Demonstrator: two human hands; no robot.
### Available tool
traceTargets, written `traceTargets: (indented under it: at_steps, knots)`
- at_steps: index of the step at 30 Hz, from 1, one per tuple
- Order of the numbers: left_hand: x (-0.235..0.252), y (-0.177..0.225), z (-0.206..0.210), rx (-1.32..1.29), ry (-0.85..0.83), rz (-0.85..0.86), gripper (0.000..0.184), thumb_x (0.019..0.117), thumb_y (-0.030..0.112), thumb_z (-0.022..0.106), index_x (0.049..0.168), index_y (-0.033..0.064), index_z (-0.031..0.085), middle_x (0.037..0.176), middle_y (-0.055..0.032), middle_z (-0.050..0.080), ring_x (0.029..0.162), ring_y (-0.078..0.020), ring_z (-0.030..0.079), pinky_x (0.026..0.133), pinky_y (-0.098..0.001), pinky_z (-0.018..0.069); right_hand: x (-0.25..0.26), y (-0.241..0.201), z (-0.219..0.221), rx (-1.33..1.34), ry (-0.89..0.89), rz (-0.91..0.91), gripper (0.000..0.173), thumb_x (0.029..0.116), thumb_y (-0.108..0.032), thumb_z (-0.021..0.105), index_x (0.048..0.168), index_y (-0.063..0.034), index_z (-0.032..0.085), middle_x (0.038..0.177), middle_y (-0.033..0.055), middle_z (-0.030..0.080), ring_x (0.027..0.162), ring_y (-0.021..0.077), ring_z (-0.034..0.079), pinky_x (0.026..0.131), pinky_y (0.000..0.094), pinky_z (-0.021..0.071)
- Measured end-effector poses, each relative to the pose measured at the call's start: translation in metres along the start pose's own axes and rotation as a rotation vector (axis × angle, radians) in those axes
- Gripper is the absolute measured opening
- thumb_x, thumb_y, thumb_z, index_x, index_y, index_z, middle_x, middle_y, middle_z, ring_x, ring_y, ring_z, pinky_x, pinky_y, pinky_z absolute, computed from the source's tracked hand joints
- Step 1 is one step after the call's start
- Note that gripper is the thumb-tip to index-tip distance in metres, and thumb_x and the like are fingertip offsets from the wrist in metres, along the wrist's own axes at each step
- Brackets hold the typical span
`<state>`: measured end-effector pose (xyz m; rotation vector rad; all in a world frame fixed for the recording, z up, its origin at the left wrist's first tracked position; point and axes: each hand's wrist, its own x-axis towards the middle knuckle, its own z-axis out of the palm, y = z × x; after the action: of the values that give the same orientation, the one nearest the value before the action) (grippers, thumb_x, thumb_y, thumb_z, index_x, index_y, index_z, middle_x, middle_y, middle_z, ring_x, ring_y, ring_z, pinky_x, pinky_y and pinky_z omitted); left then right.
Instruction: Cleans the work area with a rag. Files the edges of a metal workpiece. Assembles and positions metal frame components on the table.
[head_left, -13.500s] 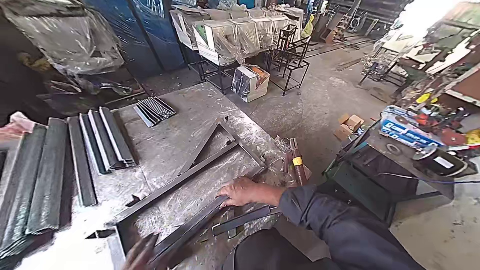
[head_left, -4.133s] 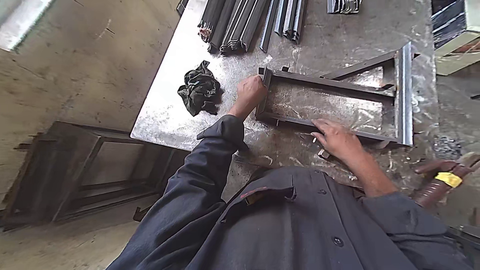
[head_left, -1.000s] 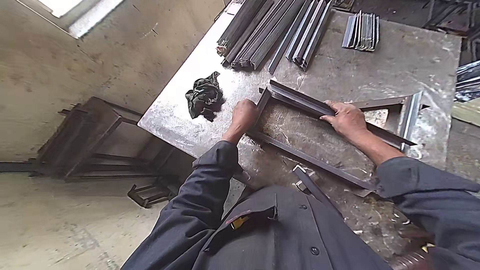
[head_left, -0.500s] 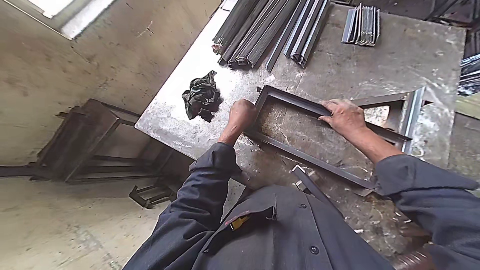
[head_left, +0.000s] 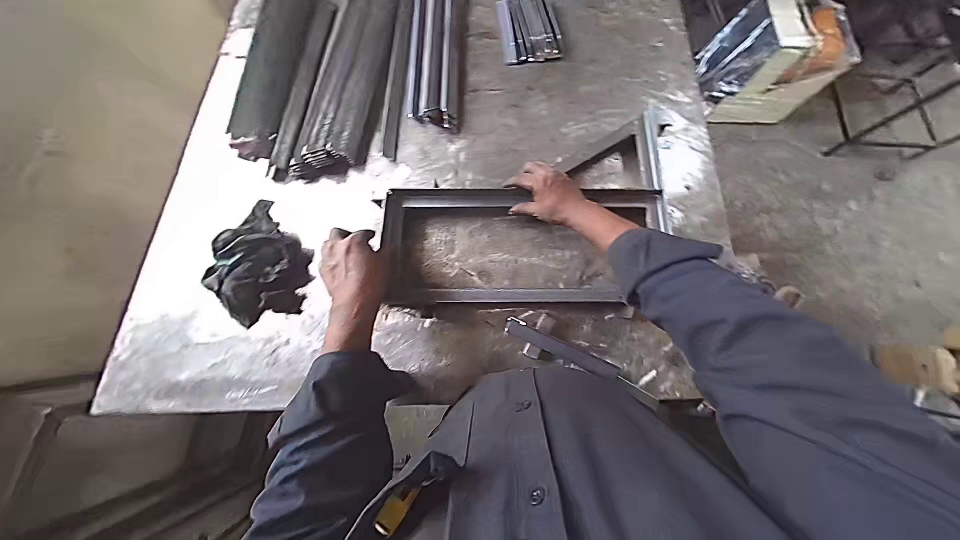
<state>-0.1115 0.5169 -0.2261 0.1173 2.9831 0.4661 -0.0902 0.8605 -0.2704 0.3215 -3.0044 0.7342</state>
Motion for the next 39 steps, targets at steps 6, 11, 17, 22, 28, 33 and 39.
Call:
traceTargets:
  at_steps: [6,11,17,22,28,33,39]
  knots:
    - [-0.003,-0.006,-0.003,0.042,0.104,0.074,0.047,0.0943,0.036,0.072,0.132,0.0079,0.066,0.141,-0.0291,0.054,0.131,-0.0526,0.050,0.101,-0.0751,0.0399,-0.039,0.022,-0.032,-0.075,0.197,0.121,0.042,0.0898,-0.032,0.076,0.129,-0.0197,0.070,0.133,0.0139,0.064,0.126,0.0329,0.059,0.107,0.0532,0.0466]
    - [-0.009,0.037,0.011,0.038,0.080,0.393,0.041,0.0978,0.033,0.070,0.130,0.0086,0.067,0.134,-0.0251,0.060,0.125,-0.0480,0.056,0.100,-0.0705,0.0445,-0.144,0.052,-0.099,-0.067,0.335,0.657,0.038,0.0950,-0.030,0.070,0.127,-0.0105,0.070,0.117,0.0185,0.069,0.108,0.0372,0.065,0.096,0.0583,0.0504]
    - [0.001,0.171,0.051,0.064,-0.029,0.871,0.050,0.0939,0.034,0.074,0.134,0.0075,0.064,0.128,-0.0202,0.065,0.124,-0.0420,0.060,0.103,-0.0613,0.0476,-0.202,0.061,-0.079,0.010,0.132,0.928,0.054,0.1007,-0.048,0.060,0.141,-0.0122,0.061,0.117,0.0238,0.070,0.108,0.0446,0.067,0.093,0.0674,0.0492]
    - [0.019,0.246,0.110,-0.015,-0.204,0.949,0.049,0.0961,0.037,0.071,0.136,0.0096,0.064,0.131,-0.0184,0.065,0.126,-0.0376,0.060,0.107,-0.0559,0.0472,-0.199,0.053,-0.062,-0.095,0.115,0.944,0.046,0.1068,-0.041,0.044,0.147,-0.0225,0.057,0.116,0.0205,0.072,0.106,0.0435,0.069,0.085,0.0659,0.0518]
    - [0.033,0.262,0.116,-0.025,-0.383,0.694,0.028,0.0903,0.045,0.074,0.111,0.0264,0.079,0.113,-0.0070,0.076,0.114,-0.0321,0.069,0.098,-0.0645,0.0512,-0.201,0.055,-0.063,-0.061,0.078,0.941,0.045,0.1067,-0.040,0.044,0.147,-0.0239,0.057,0.119,0.0176,0.072,0.109,0.0407,0.069,0.087,0.0643,0.0522]
    - [0.033,0.263,0.116,0.001,-0.370,0.671,0.034,0.0908,0.048,0.073,0.114,0.0228,0.077,0.115,-0.0091,0.075,0.116,-0.0338,0.068,0.099,-0.0645,0.0503,-0.198,0.053,-0.063,-0.040,0.078,0.975,0.045,0.1075,-0.039,0.044,0.149,-0.0241,0.055,0.120,0.0180,0.071,0.109,0.0408,0.069,0.087,0.0638,0.0527]
    - [0.027,0.259,0.115,0.006,-0.316,0.796,0.048,0.0938,0.042,0.072,0.134,0.0154,0.068,0.127,-0.0142,0.070,0.124,-0.0356,0.064,0.106,-0.0595,0.0471,-0.195,0.040,-0.070,-0.048,0.071,1.042,0.043,0.1063,-0.042,0.048,0.144,-0.0261,0.059,0.124,0.0165,0.070,0.114,0.0398,0.067,0.088,0.0646,0.0514]
